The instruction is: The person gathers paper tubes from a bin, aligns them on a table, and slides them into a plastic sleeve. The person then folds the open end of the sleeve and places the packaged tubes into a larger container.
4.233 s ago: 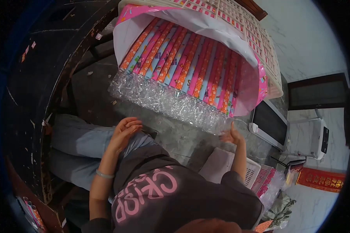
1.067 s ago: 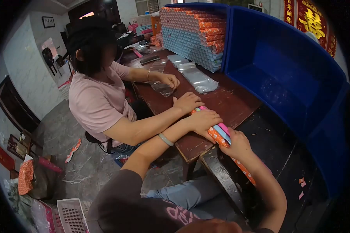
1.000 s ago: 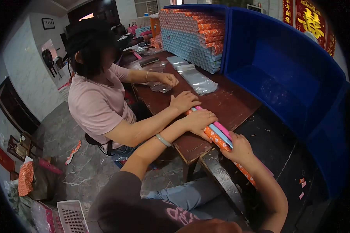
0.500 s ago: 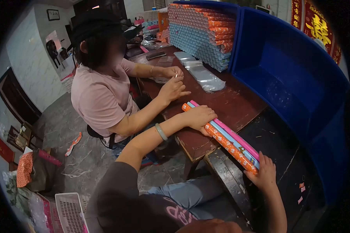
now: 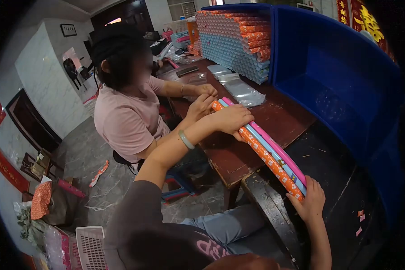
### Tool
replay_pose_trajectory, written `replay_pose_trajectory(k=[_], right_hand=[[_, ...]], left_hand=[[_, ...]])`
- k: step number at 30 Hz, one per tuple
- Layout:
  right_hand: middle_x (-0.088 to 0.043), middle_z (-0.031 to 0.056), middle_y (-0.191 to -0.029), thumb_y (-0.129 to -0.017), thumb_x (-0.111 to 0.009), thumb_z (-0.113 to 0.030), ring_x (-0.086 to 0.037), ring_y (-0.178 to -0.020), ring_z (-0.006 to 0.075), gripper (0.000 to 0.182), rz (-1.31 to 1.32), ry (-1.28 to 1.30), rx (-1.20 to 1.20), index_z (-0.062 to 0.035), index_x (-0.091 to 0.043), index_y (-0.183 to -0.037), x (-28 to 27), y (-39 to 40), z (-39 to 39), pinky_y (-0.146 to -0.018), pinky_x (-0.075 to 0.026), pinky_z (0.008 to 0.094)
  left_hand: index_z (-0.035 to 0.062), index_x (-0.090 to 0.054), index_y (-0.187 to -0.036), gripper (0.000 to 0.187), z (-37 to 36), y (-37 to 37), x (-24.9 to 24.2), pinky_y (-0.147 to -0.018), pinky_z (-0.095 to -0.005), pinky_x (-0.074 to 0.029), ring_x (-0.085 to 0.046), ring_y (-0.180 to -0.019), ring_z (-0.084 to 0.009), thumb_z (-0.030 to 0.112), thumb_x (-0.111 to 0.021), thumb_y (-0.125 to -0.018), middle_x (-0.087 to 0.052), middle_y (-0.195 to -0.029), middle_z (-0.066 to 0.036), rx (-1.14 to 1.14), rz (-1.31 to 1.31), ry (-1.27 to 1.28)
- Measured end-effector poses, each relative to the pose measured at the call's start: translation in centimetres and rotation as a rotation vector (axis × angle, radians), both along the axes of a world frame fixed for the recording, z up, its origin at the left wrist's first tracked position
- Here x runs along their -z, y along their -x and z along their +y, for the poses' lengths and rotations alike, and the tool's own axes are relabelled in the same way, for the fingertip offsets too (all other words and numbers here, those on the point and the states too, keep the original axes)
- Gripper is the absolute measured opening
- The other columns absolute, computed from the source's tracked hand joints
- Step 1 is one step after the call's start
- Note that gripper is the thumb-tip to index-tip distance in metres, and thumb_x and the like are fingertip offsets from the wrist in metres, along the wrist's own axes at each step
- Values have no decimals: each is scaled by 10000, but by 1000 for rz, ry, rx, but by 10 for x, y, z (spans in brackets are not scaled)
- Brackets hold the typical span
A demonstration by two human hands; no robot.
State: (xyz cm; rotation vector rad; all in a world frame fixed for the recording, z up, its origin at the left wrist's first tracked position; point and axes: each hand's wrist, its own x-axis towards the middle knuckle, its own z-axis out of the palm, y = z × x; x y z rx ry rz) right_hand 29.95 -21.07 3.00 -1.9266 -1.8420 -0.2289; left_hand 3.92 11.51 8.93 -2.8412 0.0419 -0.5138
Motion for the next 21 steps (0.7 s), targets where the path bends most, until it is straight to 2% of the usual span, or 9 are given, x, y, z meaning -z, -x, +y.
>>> replay_pose_trajectory(k=[5, 10, 12, 16, 19, 21], right_hand=[[-557, 212, -1165, -719, -757, -465, -542, -1054, 362, 776, -53, 18, 44, 17, -481, -1262, 4, 2, 0, -894, -416, 447], [-555, 218, -1161, -699, -768, -443, -538, -1054, 360, 786, 2, 9, 35, 29, -481, -1258, 7, 2, -3, -902, -411, 437], [-558, 218, -1152, -696, -771, -438, -539, -1052, 360, 786, -7, -4, 42, 33, -482, -1255, 6, 4, -4, -897, -412, 435], [-559, 216, -1150, -692, -774, -434, -541, -1052, 358, 785, -39, -23, 39, 32, -484, -1253, 9, 4, -2, -885, -416, 434], [-559, 216, -1151, -692, -774, -432, -542, -1050, 358, 778, -29, -6, 45, 29, -487, -1250, 8, 4, -3, -878, -418, 433], [-561, 212, -1152, -696, -771, -430, -544, -1047, 355, 768, -10, -42, 20, 26, -491, -1246, 7, 5, -2, -878, -419, 431]], left_hand=[[17, -566, -1048, 705, -4, 1, 1, -820, -384, -462, -598, -912, -309, 508, -798, -597, -609, -951, -140, -57, 25, 10], [27, -565, -1041, 673, -4, 0, 5, -812, -388, -462, -599, -910, -312, 463, -802, -586, -611, -952, -130, -19, 18, 31], [18, -549, -1078, 682, -5, 1, 3, -844, -393, -454, -590, -949, -320, 413, -814, -588, -607, -1013, -143, -77, 82, 69], [21, -549, -1088, 702, -4, 2, 8, -854, -396, -459, -590, -966, -323, 405, -827, -571, -608, -1023, -142, -79, 67, 54], [33, -561, -1028, 629, -1, 0, 13, -813, -393, -462, -600, -905, -317, 420, -797, -592, -611, -946, -133, -12, -13, 40], [32, -560, -1032, 634, 1, 1, 15, -819, -393, -462, -599, -910, -317, 423, -798, -593, -612, -956, -133, -15, -10, 46]])
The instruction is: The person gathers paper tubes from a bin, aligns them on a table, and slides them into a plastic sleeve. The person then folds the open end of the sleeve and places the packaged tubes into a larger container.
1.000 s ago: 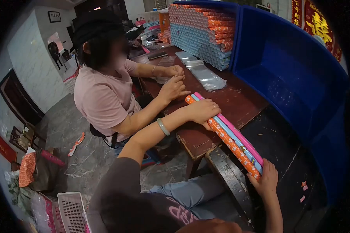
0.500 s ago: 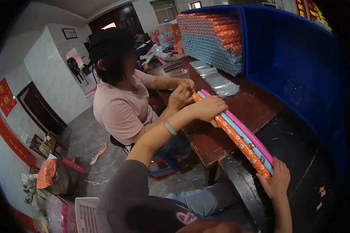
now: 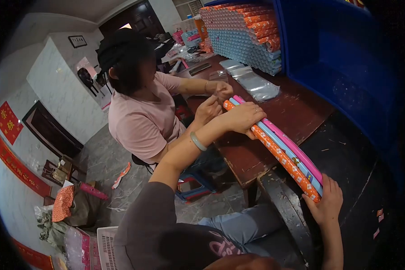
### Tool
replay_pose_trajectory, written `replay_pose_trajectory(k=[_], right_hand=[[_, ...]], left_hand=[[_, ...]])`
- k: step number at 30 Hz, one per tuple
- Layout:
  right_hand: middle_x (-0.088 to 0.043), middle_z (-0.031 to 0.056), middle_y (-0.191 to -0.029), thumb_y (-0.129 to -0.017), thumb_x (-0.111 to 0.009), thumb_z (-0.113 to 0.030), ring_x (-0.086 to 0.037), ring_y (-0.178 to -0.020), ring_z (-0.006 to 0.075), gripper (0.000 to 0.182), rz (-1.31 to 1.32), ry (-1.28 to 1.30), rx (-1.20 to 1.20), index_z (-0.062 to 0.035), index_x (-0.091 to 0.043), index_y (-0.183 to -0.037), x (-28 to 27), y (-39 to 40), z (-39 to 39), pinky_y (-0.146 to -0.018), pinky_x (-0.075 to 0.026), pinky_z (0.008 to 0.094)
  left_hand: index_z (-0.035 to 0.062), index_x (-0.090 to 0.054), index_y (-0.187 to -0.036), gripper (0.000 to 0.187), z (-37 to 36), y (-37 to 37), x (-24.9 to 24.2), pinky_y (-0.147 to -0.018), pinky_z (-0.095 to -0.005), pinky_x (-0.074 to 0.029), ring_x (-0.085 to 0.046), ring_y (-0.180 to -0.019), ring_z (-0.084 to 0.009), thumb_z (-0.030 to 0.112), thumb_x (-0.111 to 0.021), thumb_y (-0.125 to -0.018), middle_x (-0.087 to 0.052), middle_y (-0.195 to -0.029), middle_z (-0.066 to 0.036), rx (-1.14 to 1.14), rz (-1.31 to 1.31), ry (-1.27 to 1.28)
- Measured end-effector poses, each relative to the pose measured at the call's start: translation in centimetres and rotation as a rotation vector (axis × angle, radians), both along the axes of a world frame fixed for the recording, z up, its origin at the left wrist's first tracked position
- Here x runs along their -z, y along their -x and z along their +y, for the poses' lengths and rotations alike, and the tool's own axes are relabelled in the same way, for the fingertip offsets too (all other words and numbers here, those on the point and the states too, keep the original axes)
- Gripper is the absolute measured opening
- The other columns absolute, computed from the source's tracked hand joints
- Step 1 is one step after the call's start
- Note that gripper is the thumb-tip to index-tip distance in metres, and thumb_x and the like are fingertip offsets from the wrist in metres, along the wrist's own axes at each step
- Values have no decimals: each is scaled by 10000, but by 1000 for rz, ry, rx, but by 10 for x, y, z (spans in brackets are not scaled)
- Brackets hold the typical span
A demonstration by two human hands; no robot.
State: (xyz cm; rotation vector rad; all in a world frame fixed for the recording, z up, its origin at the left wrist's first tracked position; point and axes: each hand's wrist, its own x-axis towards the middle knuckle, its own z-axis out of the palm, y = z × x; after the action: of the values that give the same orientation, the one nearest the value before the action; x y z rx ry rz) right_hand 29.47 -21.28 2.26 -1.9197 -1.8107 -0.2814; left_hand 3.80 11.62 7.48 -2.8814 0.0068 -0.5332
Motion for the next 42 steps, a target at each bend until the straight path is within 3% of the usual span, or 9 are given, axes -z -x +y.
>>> replay_pose_trajectory(k=[4, 11, 18, 26, 29, 42], right_hand=[[-561, 207, -1162, -701, -768, -433, -542, -1058, 353, 766, -9, 29, 14, 25, -490, -1248, -1, 2, 1, -893, -416, 433], [-560, 199, -1178, -708, -757, -451, -535, -1079, 349, 773, -24, 33, 35, 16, -487, -1262, 2, 5, 2, -919, -407, 442], [-547, 220, -1206, -723, -747, -437, -522, -1124, 372, 776, 55, 88, 56, 24, -475, -1285, -2, 8, 1, -960, -392, 443], [-555, 197, -1175, -728, -745, -451, -536, -1077, 351, 765, -11, -2, 15, 11, -476, -1276, 2, 8, 4, -905, -407, 454], [-556, 195, -1170, -729, -745, -453, -536, -1073, 351, 760, -3, 6, 15, 9, -478, -1269, 0, 9, 3, -900, -407, 454], [-562, 200, -1164, -703, -769, -458, -544, -1081, 349, 798, 11, 77, 30, 2, -473, -1284, -5, 2, -5, -915, -410, 445]], left_hand=[[29, -546, -1101, 701, 1, 3, 2, -873, -407, -459, -584, -986, -319, 400, -826, -576, -603, -1033, -139, -34, 39, 20], [29, -549, -1060, 660, 3, 4, 4, -855, -403, -458, -593, -949, -322, 433, -804, -604, -612, -1001, -143, 9, -6, 11], [36, -549, -1081, 682, 1, 6, -5, -860, -394, -462, -588, -958, -315, 388, -825, -566, -603, -1011, -134, -12, 20, 14], [33, -551, -1076, 682, -5, 8, -8, -846, -393, -459, -587, -936, -315, 390, -825, -564, -604, -996, -126, -60, 53, -5], [22, -548, -1023, 607, -5, 6, -7, -813, -385, -466, -602, -890, -303, 390, -797, -608, -602, -923, -119, -32, 48, -50], [31, -547, -1011, 602, -8, -1, 4, -873, -398, -458, -590, -985, -293, 392, -789, -595, -602, -961, -125, -79, 37, -56]])
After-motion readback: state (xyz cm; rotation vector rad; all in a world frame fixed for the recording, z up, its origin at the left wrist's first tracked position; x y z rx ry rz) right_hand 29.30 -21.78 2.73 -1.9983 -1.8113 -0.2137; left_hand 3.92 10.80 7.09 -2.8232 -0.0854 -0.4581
